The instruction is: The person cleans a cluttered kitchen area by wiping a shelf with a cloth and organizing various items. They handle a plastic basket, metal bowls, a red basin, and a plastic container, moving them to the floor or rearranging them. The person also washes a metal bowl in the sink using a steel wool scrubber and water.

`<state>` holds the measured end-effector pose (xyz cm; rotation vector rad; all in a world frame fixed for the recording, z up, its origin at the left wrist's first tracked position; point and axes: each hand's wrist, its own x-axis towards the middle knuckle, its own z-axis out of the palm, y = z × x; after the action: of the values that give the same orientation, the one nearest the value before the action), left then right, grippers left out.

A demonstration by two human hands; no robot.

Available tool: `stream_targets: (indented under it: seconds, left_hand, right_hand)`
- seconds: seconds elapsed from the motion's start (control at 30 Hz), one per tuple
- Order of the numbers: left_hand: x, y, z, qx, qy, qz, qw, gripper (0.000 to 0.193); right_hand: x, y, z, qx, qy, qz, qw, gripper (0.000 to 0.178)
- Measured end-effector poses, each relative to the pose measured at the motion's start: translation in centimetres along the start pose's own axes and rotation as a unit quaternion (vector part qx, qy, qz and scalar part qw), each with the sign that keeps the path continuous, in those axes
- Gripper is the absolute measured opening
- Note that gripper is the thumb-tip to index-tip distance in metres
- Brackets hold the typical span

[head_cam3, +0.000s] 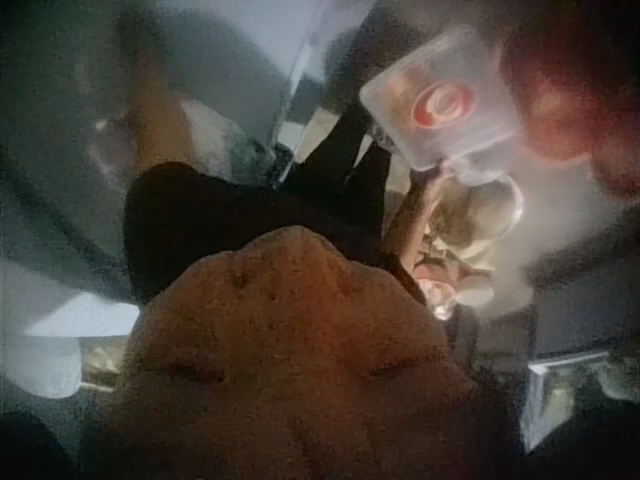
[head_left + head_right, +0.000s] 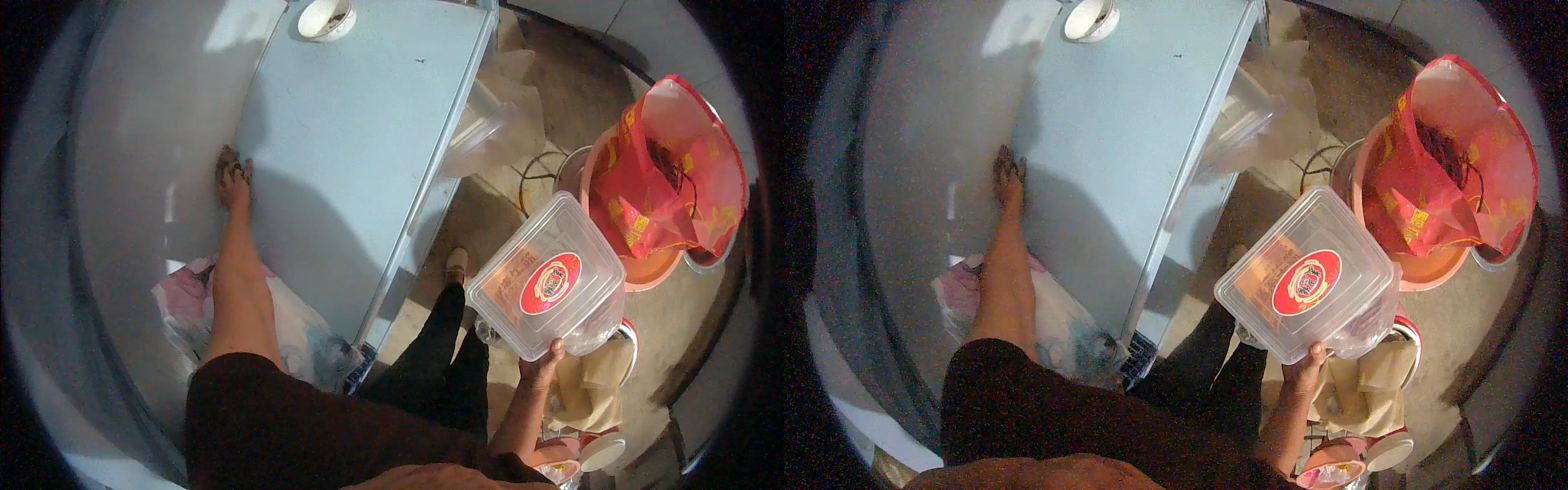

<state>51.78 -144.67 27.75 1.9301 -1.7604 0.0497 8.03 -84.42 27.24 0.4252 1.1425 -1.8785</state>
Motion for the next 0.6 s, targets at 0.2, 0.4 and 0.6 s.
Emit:
stream_targets:
  seconds: [0.2,0.4,0.6]
  left_hand:
    - [-7.3,11.8,4.5,0.056,-0.148,0.091,0.983,0.040]
    - [-20.8,22.4,6.5,-0.205,-0.043,0.264,0.942,0.022]
    - [-34.3,32.5,6.0,-0.425,-0.321,0.290,0.795,0.026]
  right_hand:
    - [-0.5,0.5,1.0,0.014,0.046,-0.047,0.998,0.088]
    - [-0.4,0.7,2.1,0.044,0.043,-0.084,0.995,0.087]
    - [-0.7,-0.7,3.2,0.004,-0.003,-0.104,0.995,0.086]
